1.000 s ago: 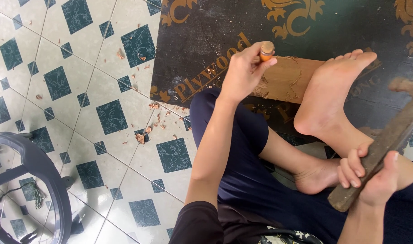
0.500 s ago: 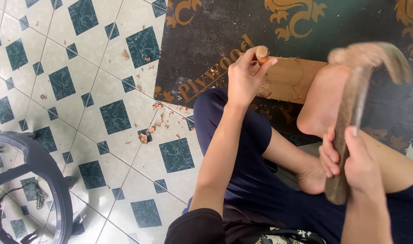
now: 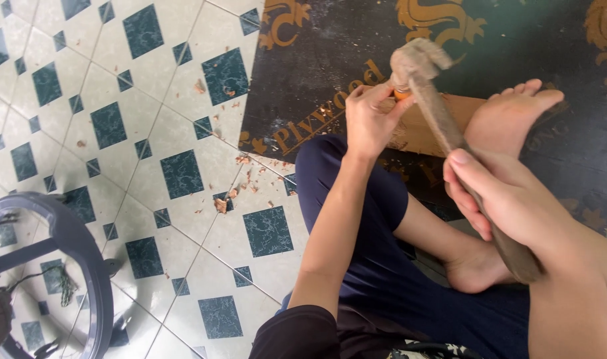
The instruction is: The person is carving a design into a piece of wood using a hammer and a chisel while sitting on the floor.
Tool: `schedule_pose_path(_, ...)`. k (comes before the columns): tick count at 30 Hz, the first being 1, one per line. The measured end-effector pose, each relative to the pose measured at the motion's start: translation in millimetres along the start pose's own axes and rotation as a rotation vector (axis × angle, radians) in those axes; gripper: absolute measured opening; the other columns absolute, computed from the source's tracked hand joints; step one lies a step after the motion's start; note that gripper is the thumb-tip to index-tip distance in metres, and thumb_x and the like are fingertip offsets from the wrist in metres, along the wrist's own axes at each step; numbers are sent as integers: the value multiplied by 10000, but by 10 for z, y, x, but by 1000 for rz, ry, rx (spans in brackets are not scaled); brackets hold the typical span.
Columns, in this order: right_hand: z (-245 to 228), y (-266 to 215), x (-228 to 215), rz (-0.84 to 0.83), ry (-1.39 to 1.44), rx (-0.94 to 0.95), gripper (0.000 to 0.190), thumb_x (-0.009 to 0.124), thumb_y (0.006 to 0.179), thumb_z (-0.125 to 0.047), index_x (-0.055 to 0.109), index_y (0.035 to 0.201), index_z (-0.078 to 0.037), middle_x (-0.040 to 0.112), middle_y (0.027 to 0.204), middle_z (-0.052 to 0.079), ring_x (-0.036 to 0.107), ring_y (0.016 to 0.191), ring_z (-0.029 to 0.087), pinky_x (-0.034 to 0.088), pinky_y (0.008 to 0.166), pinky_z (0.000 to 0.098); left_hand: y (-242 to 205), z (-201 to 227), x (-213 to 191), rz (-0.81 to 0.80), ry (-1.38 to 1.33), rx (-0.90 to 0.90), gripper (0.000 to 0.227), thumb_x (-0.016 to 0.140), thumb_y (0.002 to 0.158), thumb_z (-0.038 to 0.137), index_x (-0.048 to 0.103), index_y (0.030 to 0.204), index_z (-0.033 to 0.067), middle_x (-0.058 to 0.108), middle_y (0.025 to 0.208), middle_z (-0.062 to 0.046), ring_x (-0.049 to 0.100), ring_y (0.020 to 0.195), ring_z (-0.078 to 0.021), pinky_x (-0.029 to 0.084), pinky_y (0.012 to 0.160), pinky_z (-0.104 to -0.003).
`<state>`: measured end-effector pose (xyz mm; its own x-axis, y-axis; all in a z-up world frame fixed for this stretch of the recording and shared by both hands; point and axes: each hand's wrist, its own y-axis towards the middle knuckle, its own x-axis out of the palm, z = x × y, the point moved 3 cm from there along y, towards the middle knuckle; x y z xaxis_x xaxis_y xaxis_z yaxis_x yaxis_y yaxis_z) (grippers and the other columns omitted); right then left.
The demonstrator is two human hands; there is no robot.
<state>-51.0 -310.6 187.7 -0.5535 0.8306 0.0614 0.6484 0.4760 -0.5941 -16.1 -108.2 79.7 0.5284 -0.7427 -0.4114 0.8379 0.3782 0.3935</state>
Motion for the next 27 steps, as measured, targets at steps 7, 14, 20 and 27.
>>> schedule_pose_path(7, 56, 51, -15, 26, 54, 12, 423, 429, 1158, -301, 553, 921, 28, 445, 594, 109, 334, 373, 165, 266, 326, 299, 10, 32, -41, 8, -2, -5, 373, 846, 779, 273, 761, 1087, 80, 637, 625, 59, 481, 541, -96, 447, 845, -256)
schedule_pose_path(14, 66, -162, -148, 139, 67, -61, 388, 408, 1194, -297, 552, 1021, 20, 433, 606, 114, 348, 406, 190, 292, 363, 327, -15, 98, -217, 72, 17, -161, 336, 823, 777, 280, 762, 940, -6, 634, 699, -39, 478, 549, -101, 436, 512, -239)
schedule_pose_path(20, 37, -230, -176, 167, 72, -107, 386, 392, 1203, -285, 552, 1019, 14, 423, 616, 91, 334, 419, 155, 287, 346, 318, -39, 38, -172, 35, -38, -168, 251, 823, 791, 241, 763, 916, 31, 726, 797, -39, 580, 662, -109, 507, 603, -251)
schedule_pose_path(27, 15, -210, -107, 163, 40, -87, 371, 410, 1194, -293, 544, 1018, 4, 431, 605, 101, 349, 409, 169, 293, 362, 314, -35, 24, -147, 36, -11, -79, 250, 816, 786, 245, 755, 899, 30, 657, 648, -3, 499, 604, -119, 509, 720, -258)
